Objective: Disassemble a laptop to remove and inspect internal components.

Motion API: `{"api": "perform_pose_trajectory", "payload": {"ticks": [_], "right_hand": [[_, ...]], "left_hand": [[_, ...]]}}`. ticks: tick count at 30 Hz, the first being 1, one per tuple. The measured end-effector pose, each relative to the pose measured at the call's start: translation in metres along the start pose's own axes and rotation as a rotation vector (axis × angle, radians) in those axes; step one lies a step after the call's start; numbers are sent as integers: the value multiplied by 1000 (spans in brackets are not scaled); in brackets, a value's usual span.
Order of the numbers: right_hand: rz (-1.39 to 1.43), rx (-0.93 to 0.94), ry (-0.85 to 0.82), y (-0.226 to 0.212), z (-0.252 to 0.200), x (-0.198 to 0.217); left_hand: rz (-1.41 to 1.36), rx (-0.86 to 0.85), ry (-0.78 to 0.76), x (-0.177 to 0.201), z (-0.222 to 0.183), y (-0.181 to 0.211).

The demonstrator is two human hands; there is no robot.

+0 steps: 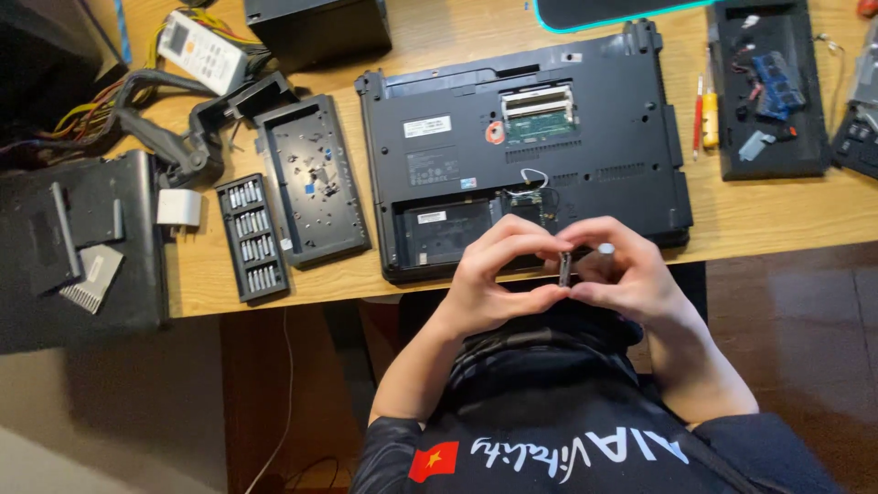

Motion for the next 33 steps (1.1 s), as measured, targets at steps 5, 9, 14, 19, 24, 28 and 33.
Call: {"api": "perform_pose_trajectory", "payload": {"ticks": [5,9,14,19,24,28,33], "right_hand": [[-263,220,77,-15,-6,-3],[-156,260,170,-7,-13,8],[-158,301,241,-5,-19,13],[-152,351,244,-13,-20,4],[-213,228,335,-16,-20,5],[-194,293,227,-20,-15,7],[-205,290,203,-3,-24,17]], "left_hand": [[5,22,88,-1,-7,-2],[25,51,114,-4,-5,-8],[52,55,113,-7,-4,-15],[39,70,111,-7,-3,-19],[38,86,111,-8,-3,-16],[47,35,105,-8,-2,-8],[47,24,107,-8,-1,-4]]}}
Point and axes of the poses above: each hand's wrist, its own z-axis towards the middle knuckle, its own x-axis out of the back of the hand, y = z × x, the point moved 8 cm from there along z, towards the middle knuckle, and after that the axes turned 10 degrees about -y, right-handed, at the moved point
